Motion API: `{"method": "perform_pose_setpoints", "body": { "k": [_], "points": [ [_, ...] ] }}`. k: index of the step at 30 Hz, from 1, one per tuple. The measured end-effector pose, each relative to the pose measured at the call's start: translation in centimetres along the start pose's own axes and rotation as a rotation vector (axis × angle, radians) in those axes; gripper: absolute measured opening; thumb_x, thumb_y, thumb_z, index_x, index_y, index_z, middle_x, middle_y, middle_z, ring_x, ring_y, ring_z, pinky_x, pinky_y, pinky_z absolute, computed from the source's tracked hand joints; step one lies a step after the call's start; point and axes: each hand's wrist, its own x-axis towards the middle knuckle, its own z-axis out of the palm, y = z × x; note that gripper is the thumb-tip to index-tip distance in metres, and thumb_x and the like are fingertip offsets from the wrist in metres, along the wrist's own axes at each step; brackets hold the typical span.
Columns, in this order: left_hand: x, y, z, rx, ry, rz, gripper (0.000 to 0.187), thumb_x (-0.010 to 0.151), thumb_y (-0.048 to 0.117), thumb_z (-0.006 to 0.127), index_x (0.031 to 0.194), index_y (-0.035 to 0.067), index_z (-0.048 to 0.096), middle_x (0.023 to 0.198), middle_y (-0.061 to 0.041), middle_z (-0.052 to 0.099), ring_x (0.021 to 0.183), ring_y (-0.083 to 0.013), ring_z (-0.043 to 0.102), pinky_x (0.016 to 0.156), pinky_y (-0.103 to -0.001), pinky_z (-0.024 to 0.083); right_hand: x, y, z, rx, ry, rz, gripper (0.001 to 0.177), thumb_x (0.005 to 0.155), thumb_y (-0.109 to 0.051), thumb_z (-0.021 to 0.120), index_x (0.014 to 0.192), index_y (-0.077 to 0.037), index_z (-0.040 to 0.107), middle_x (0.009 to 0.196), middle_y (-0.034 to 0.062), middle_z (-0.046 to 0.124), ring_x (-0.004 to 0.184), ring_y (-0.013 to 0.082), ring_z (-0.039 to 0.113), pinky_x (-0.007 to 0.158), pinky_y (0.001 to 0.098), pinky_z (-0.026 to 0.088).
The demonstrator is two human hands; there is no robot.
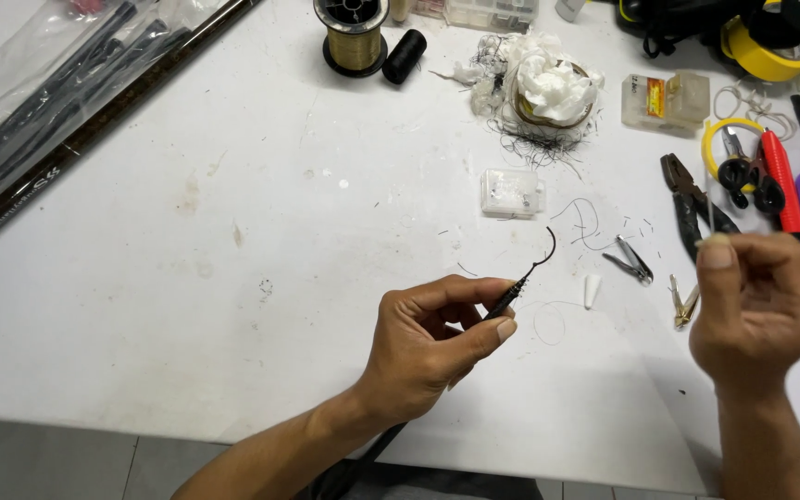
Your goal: Wrapping thread around the tip of a fishing rod to secure a guide or repair it using hand tools.
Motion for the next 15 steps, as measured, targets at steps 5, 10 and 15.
{"method": "perform_pose_setpoints", "body": {
  "k": [5,10,15],
  "points": [
    [0.1,0.3,-0.1,0.010,0.000,-0.022,0.028,0.088,0.001,0.077,0.116,0.001,0.075,0.091,-0.009,0.073,0.046,-0.0082,0.045,0.038,-0.019,0.034,5.1,2.7,0.9,-0.312,-0.237,0.190,0.016,0.121,-0.004,0.074,0.110,0.008,0.071,0.089,0.0118,0.067,0.075,0.0172,0.058,0.067,0.0298,0.045],
    [0.4,0.2,-0.3,0.002,0.018,-0.033,0.029,0.088,0.000,0.077,0.117,0.001,0.076,0.089,-0.009,0.072,0.044,-0.0090,0.043,0.036,-0.019,0.033,7.8,11.3,3.7,-0.564,-0.352,0.171,0.020,0.110,-0.024,0.074,0.101,-0.007,0.078,0.085,0.0036,0.074,0.076,0.0172,0.069,0.079,0.0355,0.051],
    [0.6,0.5,-0.2,0.018,0.029,-0.046,0.029,0.088,0.000,0.076,0.117,-0.001,0.075,0.088,-0.009,0.072,0.043,-0.0091,0.044,0.037,-0.019,0.034,9.6,13.8,6.4,-0.739,-0.490,0.429,0.028,0.100,-0.038,0.065,0.093,-0.013,0.078,0.086,0.0079,0.076,0.090,0.0405,0.069,0.079,0.0531,0.051]
  ]
}}
